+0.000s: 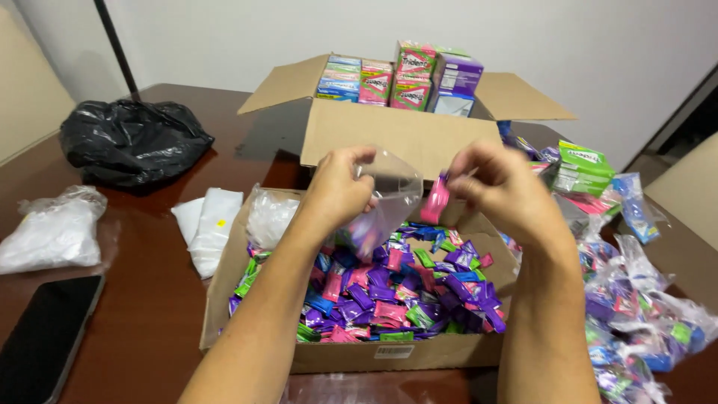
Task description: Bagging individually wrapped gum pieces from a large cardboard box into smaller clear plastic bags
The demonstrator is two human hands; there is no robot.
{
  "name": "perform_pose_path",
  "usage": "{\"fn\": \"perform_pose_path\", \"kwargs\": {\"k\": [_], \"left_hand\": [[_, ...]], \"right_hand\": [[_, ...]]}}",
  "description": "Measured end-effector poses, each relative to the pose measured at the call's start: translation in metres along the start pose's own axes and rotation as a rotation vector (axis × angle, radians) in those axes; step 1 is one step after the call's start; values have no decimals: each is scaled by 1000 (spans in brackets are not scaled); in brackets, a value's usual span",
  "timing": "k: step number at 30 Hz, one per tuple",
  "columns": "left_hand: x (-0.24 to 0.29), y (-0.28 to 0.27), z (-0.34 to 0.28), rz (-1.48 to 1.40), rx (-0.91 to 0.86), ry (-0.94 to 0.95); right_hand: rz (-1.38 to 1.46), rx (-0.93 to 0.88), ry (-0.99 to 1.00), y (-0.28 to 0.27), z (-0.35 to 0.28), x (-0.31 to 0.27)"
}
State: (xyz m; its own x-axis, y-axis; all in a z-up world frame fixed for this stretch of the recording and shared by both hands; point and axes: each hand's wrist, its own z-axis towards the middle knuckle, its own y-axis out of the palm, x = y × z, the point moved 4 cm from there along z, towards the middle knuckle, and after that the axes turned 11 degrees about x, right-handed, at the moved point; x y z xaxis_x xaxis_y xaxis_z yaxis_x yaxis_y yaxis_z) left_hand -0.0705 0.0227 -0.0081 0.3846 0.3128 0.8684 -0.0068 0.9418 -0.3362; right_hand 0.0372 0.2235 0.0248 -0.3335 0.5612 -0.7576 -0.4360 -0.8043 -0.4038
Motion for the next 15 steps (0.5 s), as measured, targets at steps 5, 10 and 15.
{"fn": "perform_pose_path", "kwargs": {"k": [5, 10, 15], "left_hand": [[31, 7, -28, -61, -193, 22], [48, -6, -43, -129, -258, -71], [38, -1, -35, -161, -257, -24]], "right_hand": [[217, 183, -135, 3, 8, -9], [69, 175, -220, 17, 6, -21], [-71, 84, -228, 19, 3, -30]]}}
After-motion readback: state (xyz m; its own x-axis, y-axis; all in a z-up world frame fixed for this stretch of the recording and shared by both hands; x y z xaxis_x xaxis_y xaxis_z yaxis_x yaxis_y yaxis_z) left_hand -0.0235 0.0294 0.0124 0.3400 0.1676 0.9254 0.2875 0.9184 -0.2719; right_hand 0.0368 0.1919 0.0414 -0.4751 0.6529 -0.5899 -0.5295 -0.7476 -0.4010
